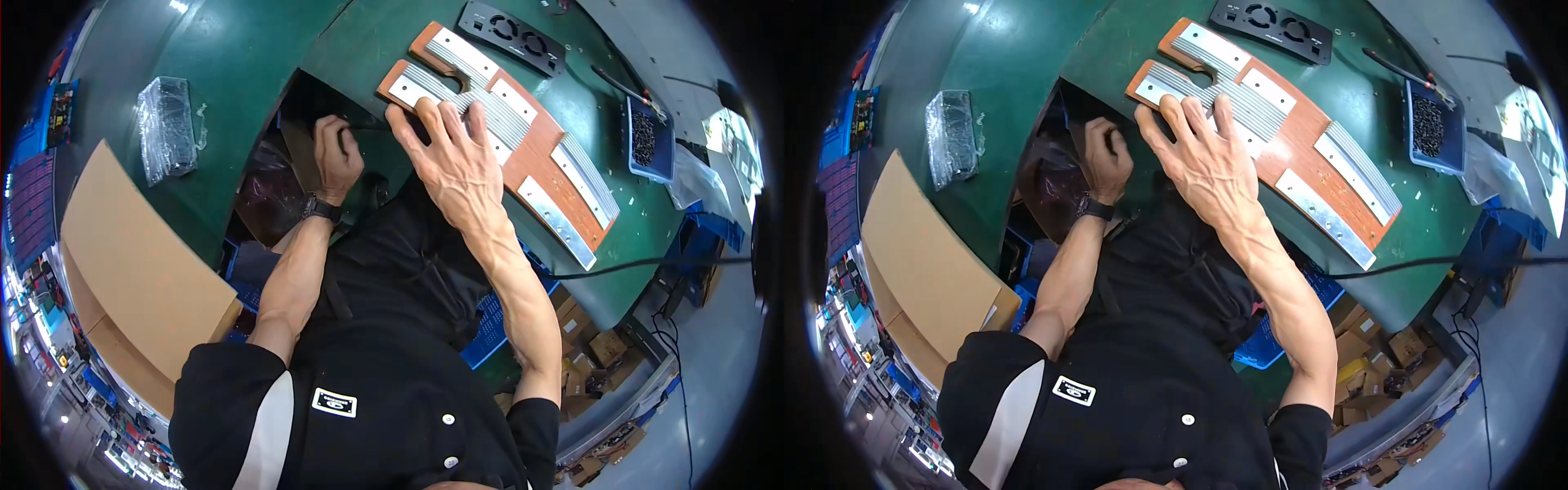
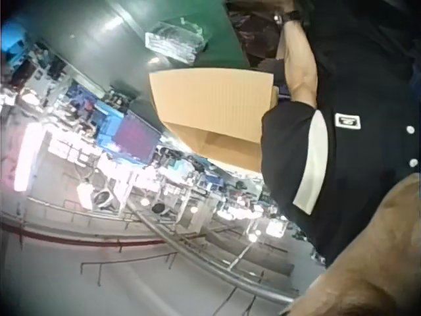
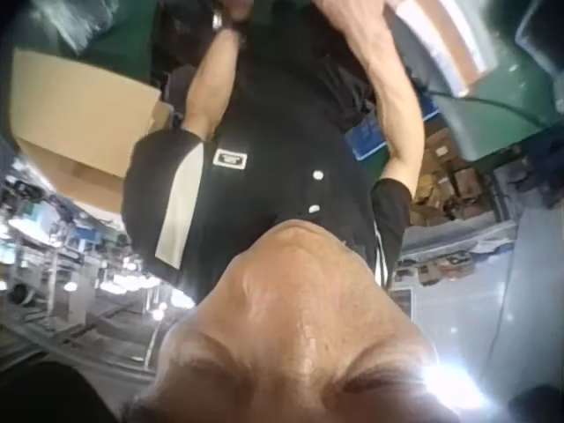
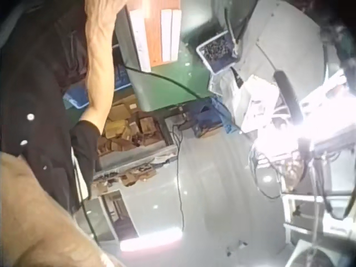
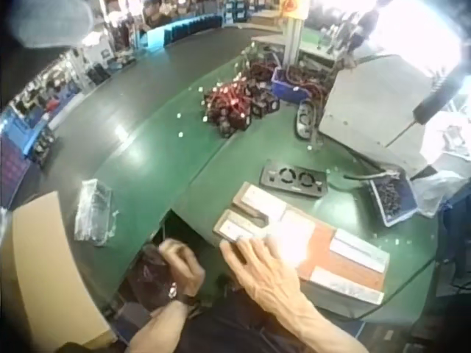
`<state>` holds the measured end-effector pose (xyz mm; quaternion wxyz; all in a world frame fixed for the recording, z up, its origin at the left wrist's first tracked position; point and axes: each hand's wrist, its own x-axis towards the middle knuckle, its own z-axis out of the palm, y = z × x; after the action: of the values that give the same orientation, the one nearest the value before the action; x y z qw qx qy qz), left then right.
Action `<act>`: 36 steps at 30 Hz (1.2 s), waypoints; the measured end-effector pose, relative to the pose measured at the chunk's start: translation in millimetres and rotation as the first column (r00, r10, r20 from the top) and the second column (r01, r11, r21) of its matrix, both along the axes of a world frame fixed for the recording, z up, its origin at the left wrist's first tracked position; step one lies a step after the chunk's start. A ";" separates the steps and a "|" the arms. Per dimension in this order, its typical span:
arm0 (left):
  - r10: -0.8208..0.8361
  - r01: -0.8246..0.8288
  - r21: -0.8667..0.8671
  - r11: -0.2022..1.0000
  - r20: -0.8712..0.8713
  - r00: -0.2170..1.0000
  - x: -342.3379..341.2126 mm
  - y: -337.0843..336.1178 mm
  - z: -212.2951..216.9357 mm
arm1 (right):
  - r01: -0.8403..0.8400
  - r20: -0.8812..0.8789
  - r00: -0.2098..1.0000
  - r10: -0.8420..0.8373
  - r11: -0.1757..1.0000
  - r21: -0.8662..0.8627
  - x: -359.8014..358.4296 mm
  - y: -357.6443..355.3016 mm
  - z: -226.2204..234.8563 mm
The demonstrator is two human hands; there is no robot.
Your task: Assembling cooling fan units by mounting them to a base and connecting wires using an electric screwdriver.
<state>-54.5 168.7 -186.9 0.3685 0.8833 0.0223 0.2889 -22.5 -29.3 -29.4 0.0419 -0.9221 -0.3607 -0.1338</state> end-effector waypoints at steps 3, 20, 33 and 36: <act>-0.028 0.000 -0.085 0.996 -0.330 0.944 -6.8 -0.7 -107.3 | 0.069 0.005 0.998 -0.069 0.985 -0.159 -2.3 -9.9 -5.3; -0.317 0.512 -0.187 0.838 -0.931 0.178 -204.6 124.5 -409.3 | 0.037 -0.007 0.999 -0.039 0.986 -0.161 2.5 7.4 5.8; -0.426 0.531 -0.389 0.753 -0.903 -0.057 -8.8 32.1 -223.8 | -0.030 0.108 0.993 0.035 0.999 -0.045 -1.0 9.7 4.3; -0.355 0.610 -0.258 0.749 -0.934 0.041 0.4 -14.2 -215.0 | -0.021 0.102 0.994 0.027 0.998 -0.064 -0.7 -7.7 1.9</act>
<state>-54.1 154.6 -401.9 0.2538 0.8514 -0.0905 -0.4499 -23.1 -37.0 -27.5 -0.0042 -0.9105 -0.3774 -0.1691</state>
